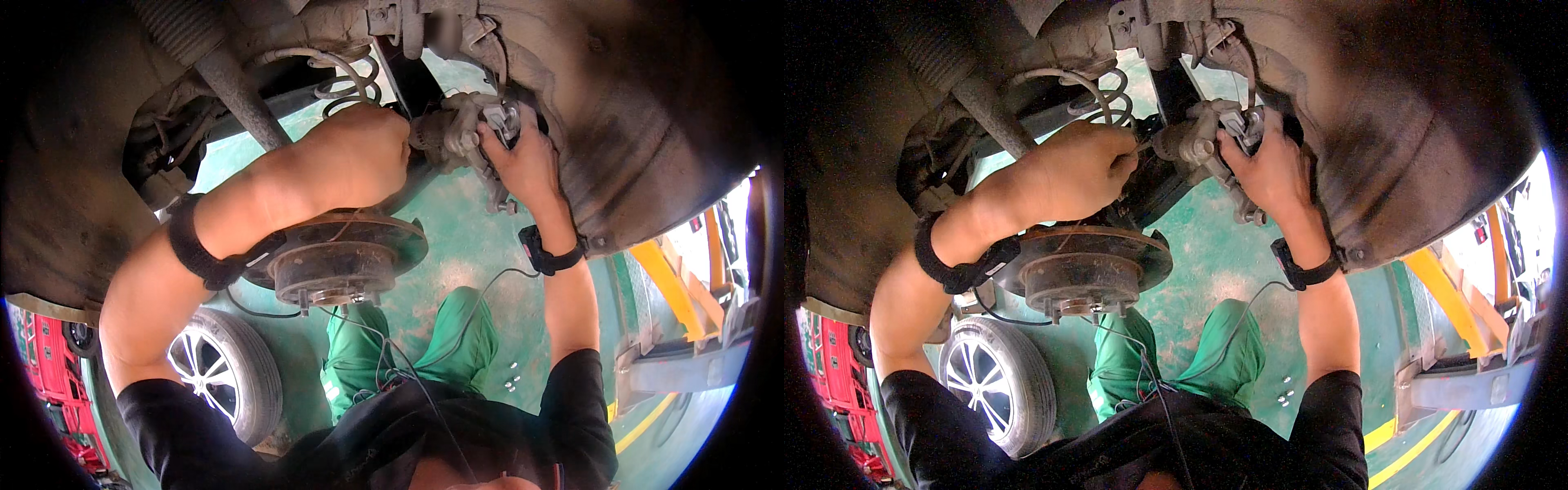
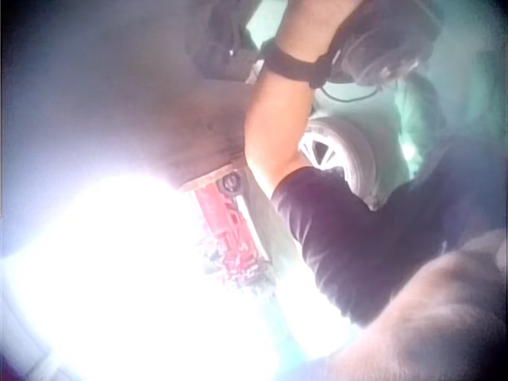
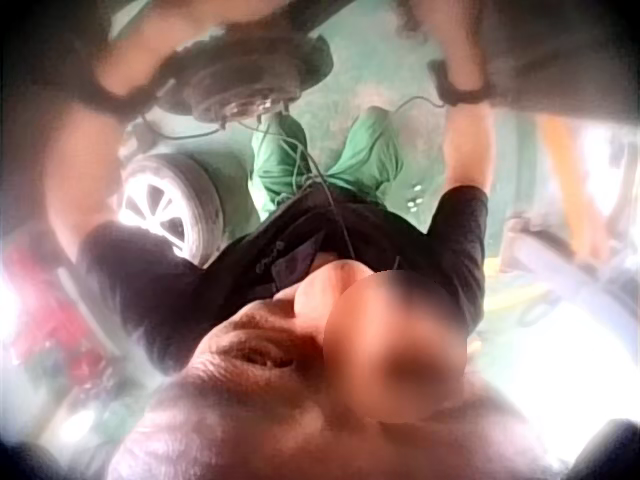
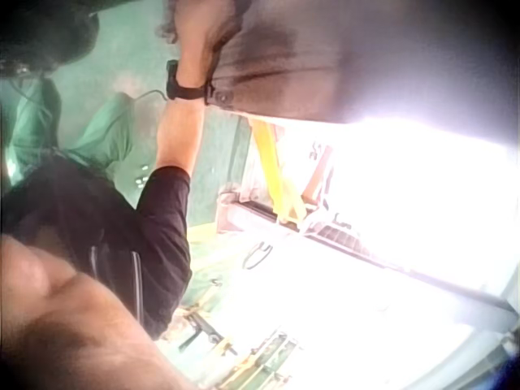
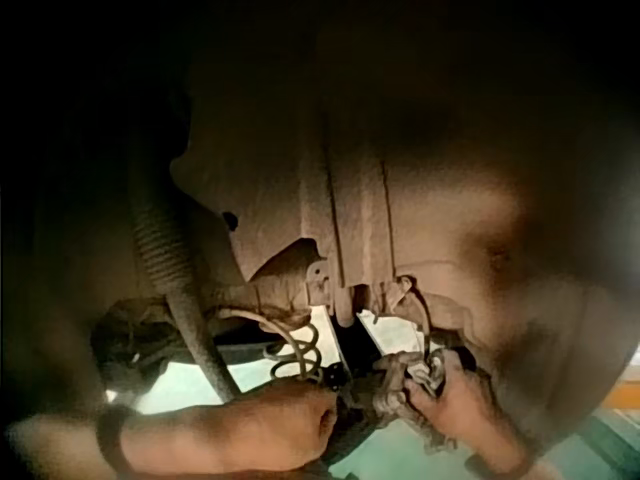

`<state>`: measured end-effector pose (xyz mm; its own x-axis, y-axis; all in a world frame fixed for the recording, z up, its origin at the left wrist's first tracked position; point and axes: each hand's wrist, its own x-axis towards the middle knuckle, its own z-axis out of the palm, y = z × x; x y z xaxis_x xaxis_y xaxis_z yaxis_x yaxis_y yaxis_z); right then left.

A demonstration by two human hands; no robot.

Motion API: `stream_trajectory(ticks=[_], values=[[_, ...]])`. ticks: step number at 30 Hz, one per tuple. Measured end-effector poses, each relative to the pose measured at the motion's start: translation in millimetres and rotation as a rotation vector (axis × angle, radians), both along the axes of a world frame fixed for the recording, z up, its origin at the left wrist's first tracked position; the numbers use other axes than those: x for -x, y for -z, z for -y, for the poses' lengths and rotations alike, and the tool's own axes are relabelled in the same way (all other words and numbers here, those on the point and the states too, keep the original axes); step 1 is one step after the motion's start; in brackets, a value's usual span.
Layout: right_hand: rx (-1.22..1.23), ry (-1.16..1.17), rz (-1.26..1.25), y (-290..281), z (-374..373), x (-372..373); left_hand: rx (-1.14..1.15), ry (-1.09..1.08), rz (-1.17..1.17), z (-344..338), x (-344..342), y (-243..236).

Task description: The person handles a brake rotor and caliper by hand, then wipes a component with a cloth.

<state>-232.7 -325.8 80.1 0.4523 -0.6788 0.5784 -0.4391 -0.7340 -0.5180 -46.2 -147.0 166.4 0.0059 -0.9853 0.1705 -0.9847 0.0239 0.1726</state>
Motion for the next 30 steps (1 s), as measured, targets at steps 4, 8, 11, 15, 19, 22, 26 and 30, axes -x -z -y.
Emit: stream_trajectory(ticks=[4,8,11,15,19,22,26,30], values=[[0.008,0.027,-0.001,7,0,2,-0.088,0.081,0.053,-8,7,5],[0.027,0.040,0.010,14,-5,1,-0.216,-0.018,-0.035,-14,28,2],[0.069,0.089,0.017,25,-12,1,-0.272,-0.012,-0.024,-15,31,4],[0.090,0.116,0.005,30,-21,0,-0.291,-0.007,0.032,-16,29,-9],[0.081,0.124,-0.001,30,-30,0,-0.494,-0.088,0.107,17,34,-52],[0.163,0.113,0.014,40,-32,1,-0.212,-0.200,0.006,56,42,-63],[0.137,0.111,0.004,44,-31,7,-0.071,-0.113,-0.580,113,48,-39],[0.122,0.020,0.035,40,-34,-3,-0.088,-0.124,-0.716,142,20,-9]])
